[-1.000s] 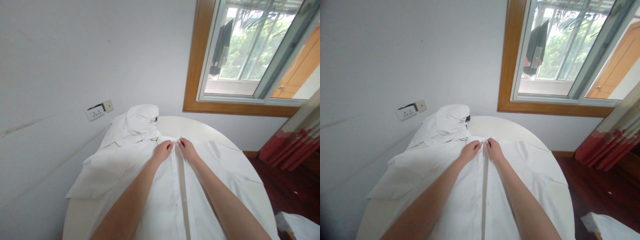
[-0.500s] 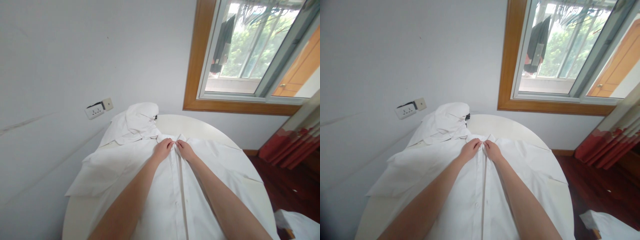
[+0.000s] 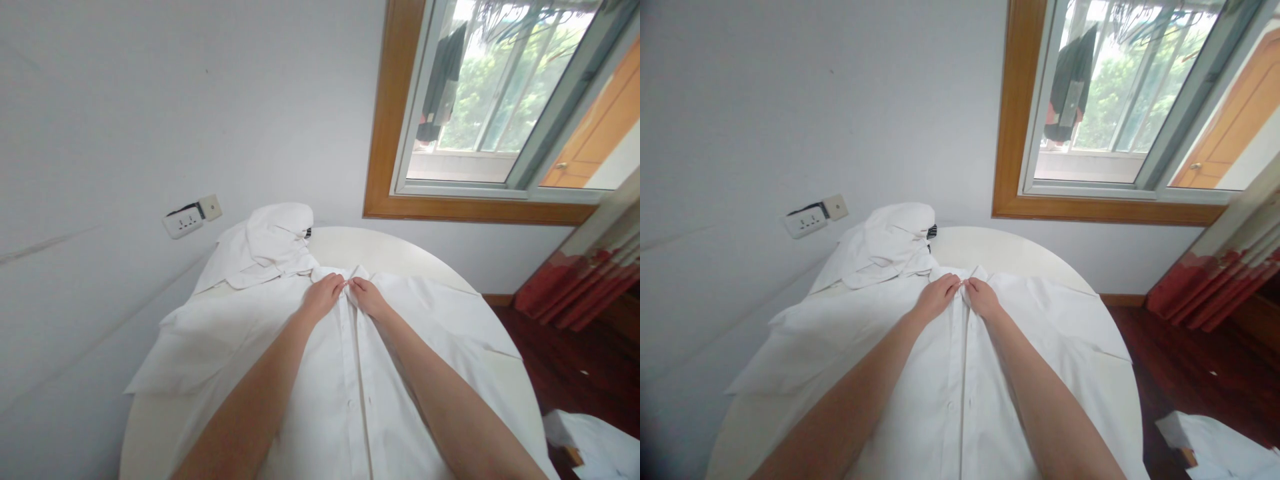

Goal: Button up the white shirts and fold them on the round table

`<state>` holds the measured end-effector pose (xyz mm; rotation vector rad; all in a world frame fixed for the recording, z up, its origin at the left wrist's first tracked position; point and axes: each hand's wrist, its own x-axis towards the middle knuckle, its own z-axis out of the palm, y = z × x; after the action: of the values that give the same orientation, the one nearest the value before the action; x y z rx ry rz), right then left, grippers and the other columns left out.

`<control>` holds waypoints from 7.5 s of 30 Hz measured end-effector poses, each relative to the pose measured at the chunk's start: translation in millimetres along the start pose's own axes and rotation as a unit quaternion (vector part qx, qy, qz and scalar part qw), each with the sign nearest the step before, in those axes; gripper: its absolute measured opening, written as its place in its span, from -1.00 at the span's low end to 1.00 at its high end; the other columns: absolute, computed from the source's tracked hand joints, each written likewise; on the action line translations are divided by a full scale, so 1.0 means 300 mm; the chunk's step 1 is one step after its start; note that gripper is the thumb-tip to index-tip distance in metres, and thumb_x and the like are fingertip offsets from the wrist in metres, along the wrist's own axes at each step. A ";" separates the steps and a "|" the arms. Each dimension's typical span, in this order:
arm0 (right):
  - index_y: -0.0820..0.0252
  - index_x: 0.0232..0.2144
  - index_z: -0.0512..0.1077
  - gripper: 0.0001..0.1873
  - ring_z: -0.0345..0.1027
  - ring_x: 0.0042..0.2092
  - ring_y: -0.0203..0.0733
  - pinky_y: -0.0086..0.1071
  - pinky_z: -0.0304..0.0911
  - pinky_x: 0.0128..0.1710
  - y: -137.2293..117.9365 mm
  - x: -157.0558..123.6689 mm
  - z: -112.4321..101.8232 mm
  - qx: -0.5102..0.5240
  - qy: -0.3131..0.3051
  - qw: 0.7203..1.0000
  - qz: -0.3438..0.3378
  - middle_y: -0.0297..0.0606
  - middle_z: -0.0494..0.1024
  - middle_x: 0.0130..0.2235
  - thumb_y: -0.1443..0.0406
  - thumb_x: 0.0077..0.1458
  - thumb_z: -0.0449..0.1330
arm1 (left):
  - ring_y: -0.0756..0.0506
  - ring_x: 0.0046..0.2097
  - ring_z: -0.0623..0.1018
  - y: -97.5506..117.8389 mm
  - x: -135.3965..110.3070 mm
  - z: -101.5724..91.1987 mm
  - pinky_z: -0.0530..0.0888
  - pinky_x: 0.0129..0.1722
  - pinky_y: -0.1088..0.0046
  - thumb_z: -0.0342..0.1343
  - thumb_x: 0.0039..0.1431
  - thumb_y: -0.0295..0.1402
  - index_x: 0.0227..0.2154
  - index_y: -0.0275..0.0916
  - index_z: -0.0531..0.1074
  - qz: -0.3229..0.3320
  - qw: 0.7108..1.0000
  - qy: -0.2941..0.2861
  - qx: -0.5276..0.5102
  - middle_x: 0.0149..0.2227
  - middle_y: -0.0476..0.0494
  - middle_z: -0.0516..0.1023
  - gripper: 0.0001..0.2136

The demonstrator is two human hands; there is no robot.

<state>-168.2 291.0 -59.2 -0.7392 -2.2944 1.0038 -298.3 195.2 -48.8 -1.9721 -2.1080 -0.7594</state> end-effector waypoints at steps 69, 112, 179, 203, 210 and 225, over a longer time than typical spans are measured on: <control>0.15 -0.26 0.35 -0.67 0.26 -0.15 -0.19 -0.38 0.01 -0.21 -0.049 -0.015 0.045 -0.224 0.046 0.973 -0.019 -0.21 0.47 -0.20 0.23 0.29 -0.19 | -0.06 -0.29 0.44 0.053 0.025 0.022 0.26 -0.28 0.45 -0.19 0.27 -0.35 -0.49 -0.23 0.31 -0.168 0.985 -0.003 -0.039 -0.38 -0.13 0.47 -0.73; 0.22 -0.42 0.52 -0.77 0.26 -0.35 -0.26 -0.42 0.14 -0.32 -0.017 0.006 -0.007 0.060 0.072 0.994 -0.049 -0.29 0.46 -0.42 0.23 0.02 0.11 | 0.00 -0.40 0.33 -0.007 0.020 0.033 0.22 -0.37 0.52 -0.21 0.24 -0.27 -0.54 -0.20 0.18 -0.122 0.976 0.021 -0.181 -0.53 0.03 0.28 -0.74; 0.27 -0.45 0.47 -0.77 0.22 -0.47 -0.32 -0.47 0.14 -0.45 -0.032 -0.026 0.026 0.106 0.078 0.991 0.009 -0.30 0.45 -0.50 0.20 -0.10 0.15 | 0.05 -0.57 0.25 0.003 0.024 -0.008 0.16 -0.55 0.53 0.00 0.03 -0.09 -0.67 -0.26 0.34 -0.226 0.923 -0.018 -0.312 -0.71 0.08 0.22 -0.65; 0.16 -0.49 0.24 -0.76 0.20 -0.32 -0.26 -0.43 0.06 -0.29 -0.024 0.007 0.037 -0.093 0.048 0.991 -0.083 -0.30 0.36 -0.43 0.30 0.20 -0.08 | -0.05 -0.34 0.43 -0.013 0.018 0.017 0.35 -0.28 0.44 -0.13 0.16 -0.30 -0.47 -0.26 0.38 -0.132 0.954 -0.024 -0.269 -0.44 -0.07 0.48 -0.77; 0.19 -0.52 0.26 -0.73 0.20 -0.34 -0.29 -0.46 0.04 -0.34 -0.006 0.016 0.035 -0.056 0.041 0.996 -0.058 -0.34 0.35 -0.46 0.28 0.20 -0.08 | -0.05 -0.32 0.46 -0.020 0.011 0.011 0.37 -0.29 0.47 -0.03 0.08 -0.29 -0.39 -0.27 0.42 -0.112 0.943 -0.045 -0.311 -0.41 -0.06 0.50 -0.81; 0.22 -0.49 0.36 -0.68 0.22 -0.35 -0.28 -0.45 -0.01 -0.35 -0.018 0.007 0.029 -0.139 0.050 0.989 -0.009 -0.26 0.43 -0.42 0.24 0.22 -0.07 | -0.01 -0.35 0.47 -0.023 0.010 0.012 0.36 -0.32 0.50 0.03 0.08 -0.31 -0.38 -0.25 0.43 -0.089 0.974 -0.036 -0.205 -0.39 -0.05 0.52 -0.86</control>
<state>-176.7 285.0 -59.4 -0.8571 -2.3739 0.6280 -304.5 199.5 -52.4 -2.0388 -2.3450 -1.2637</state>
